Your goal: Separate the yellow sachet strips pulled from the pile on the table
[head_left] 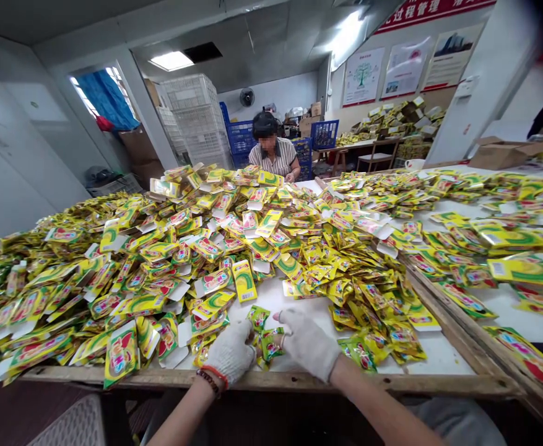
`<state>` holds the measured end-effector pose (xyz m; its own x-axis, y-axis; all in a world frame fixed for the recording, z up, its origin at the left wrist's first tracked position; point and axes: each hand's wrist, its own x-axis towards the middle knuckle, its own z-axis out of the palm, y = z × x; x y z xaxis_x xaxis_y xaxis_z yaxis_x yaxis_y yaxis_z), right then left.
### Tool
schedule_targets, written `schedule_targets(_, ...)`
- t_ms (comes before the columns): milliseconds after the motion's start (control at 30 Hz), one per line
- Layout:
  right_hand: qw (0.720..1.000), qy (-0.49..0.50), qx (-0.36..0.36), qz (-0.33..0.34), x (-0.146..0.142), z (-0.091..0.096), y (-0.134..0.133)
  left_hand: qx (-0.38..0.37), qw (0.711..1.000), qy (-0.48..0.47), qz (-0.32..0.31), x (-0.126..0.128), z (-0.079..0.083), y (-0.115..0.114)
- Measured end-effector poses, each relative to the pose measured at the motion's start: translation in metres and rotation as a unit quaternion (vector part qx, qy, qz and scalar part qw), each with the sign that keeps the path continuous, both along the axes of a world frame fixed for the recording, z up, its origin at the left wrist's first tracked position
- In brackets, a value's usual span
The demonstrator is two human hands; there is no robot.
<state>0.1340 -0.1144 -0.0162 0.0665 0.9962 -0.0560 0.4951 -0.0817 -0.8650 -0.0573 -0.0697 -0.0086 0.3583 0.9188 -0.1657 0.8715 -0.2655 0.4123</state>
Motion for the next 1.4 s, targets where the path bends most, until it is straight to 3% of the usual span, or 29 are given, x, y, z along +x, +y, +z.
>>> schedule_targets(100, 0.999, -0.042, -0.014, -0.019, -0.020, -0.021, 0.000, -0.024, 0.998, -0.062, 0.009, 0.006, -0.007, 0.000)
schedule_targets(200, 0.998, -0.046, -0.027, -0.038, -0.009, -0.026, -0.001, -0.069, 0.985, -0.152, 0.039, 0.008, -0.014, 0.000)
schedule_targets(300, 0.998, -0.004, -0.054, -0.031, 0.006, -0.023, -0.005, -0.122, 0.954, -0.265, 0.075, 0.010, -0.021, -0.003)
schedule_targets(567, 0.992, 0.103, -0.070, -0.038, 0.012, -0.013, -0.009, -0.251, 0.840, -0.465, 0.122, 0.024, -0.016, -0.023)
schedule_targets(767, 0.949, 0.291, 0.024, -0.121, 0.008, -0.020, -0.007, -0.277, 0.688, -0.641, 0.198, 0.043, -0.007, -0.038)
schedule_targets(900, 0.955, 0.250, 0.038, -0.156, -0.004, -0.028, -0.009, -0.266, 0.621, -0.701, 0.230, 0.062, -0.014, -0.045)
schedule_targets(1000, 0.958, 0.231, 0.064, -0.160, -0.008, -0.029, -0.012, -0.246, 0.600, -0.724, 0.235, 0.069, -0.025, -0.047)
schedule_targets(1067, 0.959, 0.227, 0.072, -0.153, -0.007, -0.028, -0.011, -0.236, 0.624, -0.714, 0.211, 0.069, -0.031, -0.048)
schedule_targets(1100, 0.961, 0.230, 0.065, -0.140, -0.006, -0.028, -0.010, -0.229, 0.653, -0.696, 0.190, 0.067, -0.032, -0.048)
schedule_targets(1167, 0.966, 0.237, 0.030, -0.101, -0.002, -0.030, -0.007, -0.177, 0.750, -0.621, 0.141, 0.059, -0.028, -0.045)
schedule_targets(1267, 0.971, 0.223, -0.023, -0.081, 0.003, -0.034, -0.004, 0.039, 0.913, -0.397, 0.078, 0.033, -0.004, -0.026)
schedule_targets(1333, 0.973, 0.208, -0.034, -0.093, 0.005, -0.037, -0.005, 0.181, 0.957, -0.218, 0.054, 0.009, 0.018, -0.003)
schedule_targets(1400, 0.976, 0.193, -0.036, -0.099, 0.007, -0.041, -0.006, 0.191, 0.973, -0.065, 0.112, -0.017, 0.035, 0.023)
